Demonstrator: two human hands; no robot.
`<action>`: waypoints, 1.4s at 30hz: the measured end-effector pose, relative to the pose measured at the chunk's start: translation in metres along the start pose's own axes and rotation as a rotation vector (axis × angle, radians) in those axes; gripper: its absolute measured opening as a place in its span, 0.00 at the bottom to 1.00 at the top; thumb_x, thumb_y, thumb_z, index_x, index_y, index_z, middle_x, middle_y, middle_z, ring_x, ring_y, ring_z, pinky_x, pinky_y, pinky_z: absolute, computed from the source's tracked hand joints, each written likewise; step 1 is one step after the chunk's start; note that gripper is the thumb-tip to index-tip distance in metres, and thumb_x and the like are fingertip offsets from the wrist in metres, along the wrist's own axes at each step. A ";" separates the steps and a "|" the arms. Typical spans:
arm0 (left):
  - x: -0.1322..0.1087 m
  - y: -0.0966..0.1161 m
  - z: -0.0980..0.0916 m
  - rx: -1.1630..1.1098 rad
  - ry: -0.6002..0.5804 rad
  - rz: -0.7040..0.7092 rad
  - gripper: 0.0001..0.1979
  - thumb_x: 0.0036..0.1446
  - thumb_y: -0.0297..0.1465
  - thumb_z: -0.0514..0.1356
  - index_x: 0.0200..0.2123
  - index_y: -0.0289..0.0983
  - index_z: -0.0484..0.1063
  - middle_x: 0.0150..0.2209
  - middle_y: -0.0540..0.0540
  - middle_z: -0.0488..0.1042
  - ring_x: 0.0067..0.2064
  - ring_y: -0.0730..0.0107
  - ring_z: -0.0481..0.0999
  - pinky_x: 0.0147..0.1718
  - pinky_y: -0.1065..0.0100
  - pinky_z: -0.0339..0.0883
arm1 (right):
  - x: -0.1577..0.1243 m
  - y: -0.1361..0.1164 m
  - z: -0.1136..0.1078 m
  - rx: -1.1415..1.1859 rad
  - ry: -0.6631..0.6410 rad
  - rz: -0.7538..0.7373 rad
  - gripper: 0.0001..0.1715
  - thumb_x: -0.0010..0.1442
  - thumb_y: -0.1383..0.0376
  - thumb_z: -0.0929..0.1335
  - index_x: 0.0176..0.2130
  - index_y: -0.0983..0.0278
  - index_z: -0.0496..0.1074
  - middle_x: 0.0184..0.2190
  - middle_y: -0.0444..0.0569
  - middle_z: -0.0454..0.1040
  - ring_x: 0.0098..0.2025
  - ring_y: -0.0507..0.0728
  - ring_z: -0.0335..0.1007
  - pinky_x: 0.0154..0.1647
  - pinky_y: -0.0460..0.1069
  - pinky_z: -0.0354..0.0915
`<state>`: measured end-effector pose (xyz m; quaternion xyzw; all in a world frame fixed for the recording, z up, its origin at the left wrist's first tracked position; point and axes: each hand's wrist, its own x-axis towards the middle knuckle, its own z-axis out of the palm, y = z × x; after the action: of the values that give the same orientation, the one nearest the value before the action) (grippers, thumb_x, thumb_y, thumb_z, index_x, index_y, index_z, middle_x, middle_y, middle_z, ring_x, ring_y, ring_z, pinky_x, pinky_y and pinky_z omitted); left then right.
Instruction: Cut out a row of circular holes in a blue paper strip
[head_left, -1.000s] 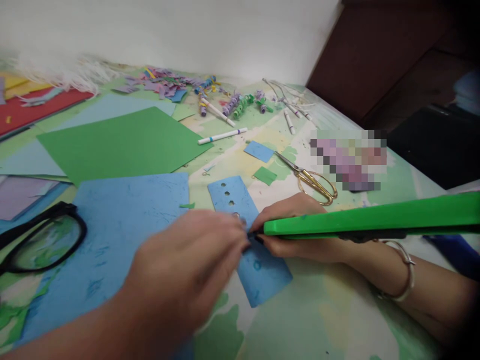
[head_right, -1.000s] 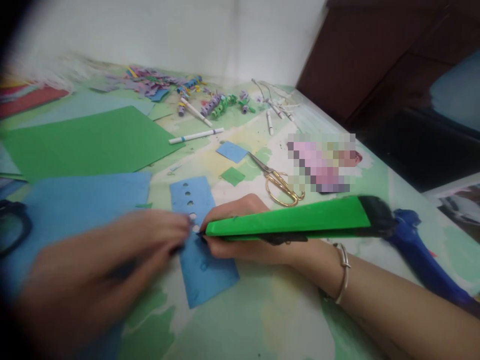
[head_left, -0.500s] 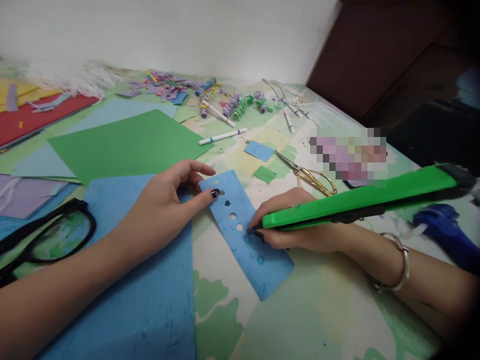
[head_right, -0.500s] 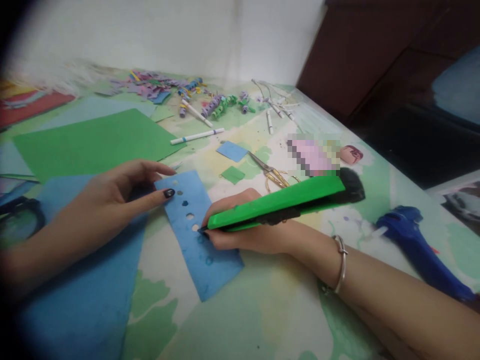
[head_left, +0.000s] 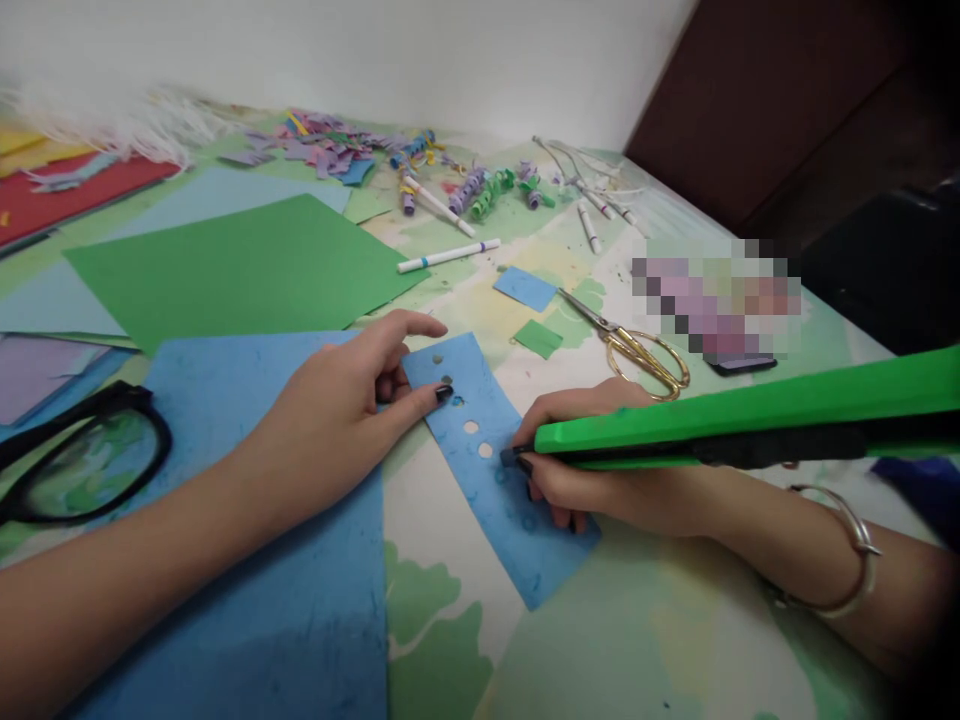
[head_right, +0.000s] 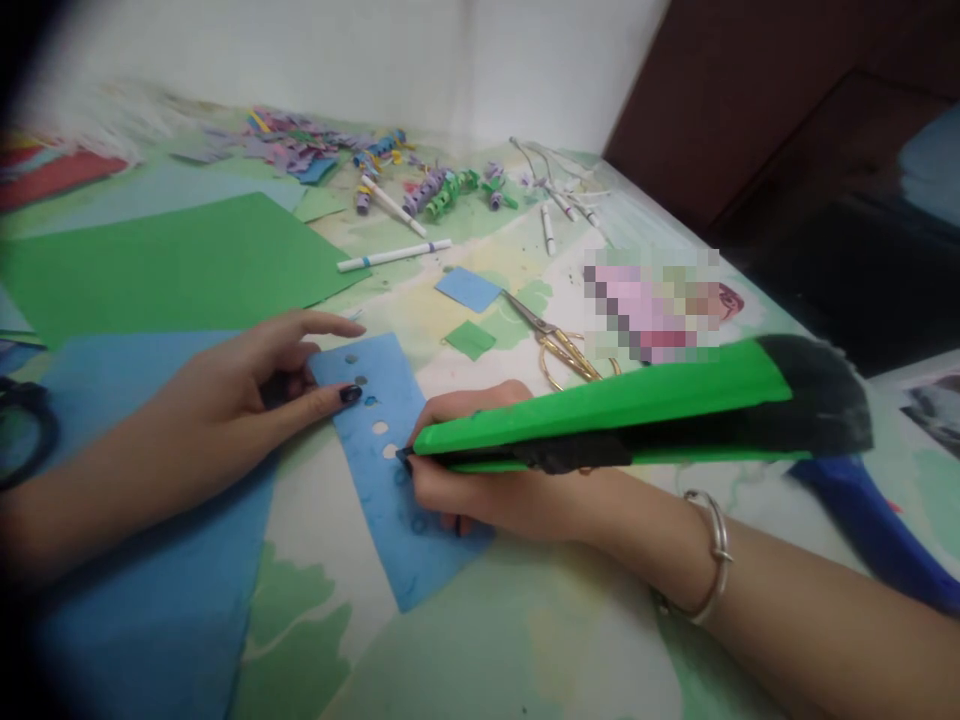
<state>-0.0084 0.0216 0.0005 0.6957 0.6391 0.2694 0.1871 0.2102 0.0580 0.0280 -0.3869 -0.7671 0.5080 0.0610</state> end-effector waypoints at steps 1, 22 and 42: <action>0.000 0.000 0.000 -0.003 0.002 0.012 0.23 0.56 0.41 0.55 0.55 0.43 0.66 0.24 0.54 0.64 0.24 0.69 0.64 0.27 0.66 0.57 | 0.000 0.000 0.000 0.017 -0.006 -0.005 0.04 0.54 0.71 0.67 0.31 0.65 0.73 0.18 0.41 0.75 0.18 0.49 0.73 0.20 0.39 0.71; -0.001 0.000 0.000 0.039 -0.022 0.015 0.21 0.57 0.39 0.52 0.53 0.45 0.72 0.40 0.48 0.77 0.25 0.71 0.67 0.26 0.67 0.59 | 0.000 0.001 0.000 0.019 0.006 0.040 0.04 0.53 0.69 0.69 0.33 0.64 0.74 0.19 0.40 0.75 0.20 0.48 0.72 0.23 0.41 0.72; -0.002 -0.001 0.000 0.039 -0.010 0.019 0.20 0.57 0.37 0.52 0.51 0.46 0.74 0.39 0.47 0.77 0.28 0.68 0.69 0.29 0.65 0.62 | 0.002 0.017 0.016 -0.367 0.362 -0.322 0.05 0.50 0.69 0.69 0.26 0.64 0.77 0.17 0.39 0.72 0.17 0.45 0.61 0.22 0.41 0.59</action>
<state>-0.0090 0.0195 -0.0007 0.7066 0.6367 0.2550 0.1742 0.2100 0.0513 0.0057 -0.3492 -0.8742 0.2675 0.2055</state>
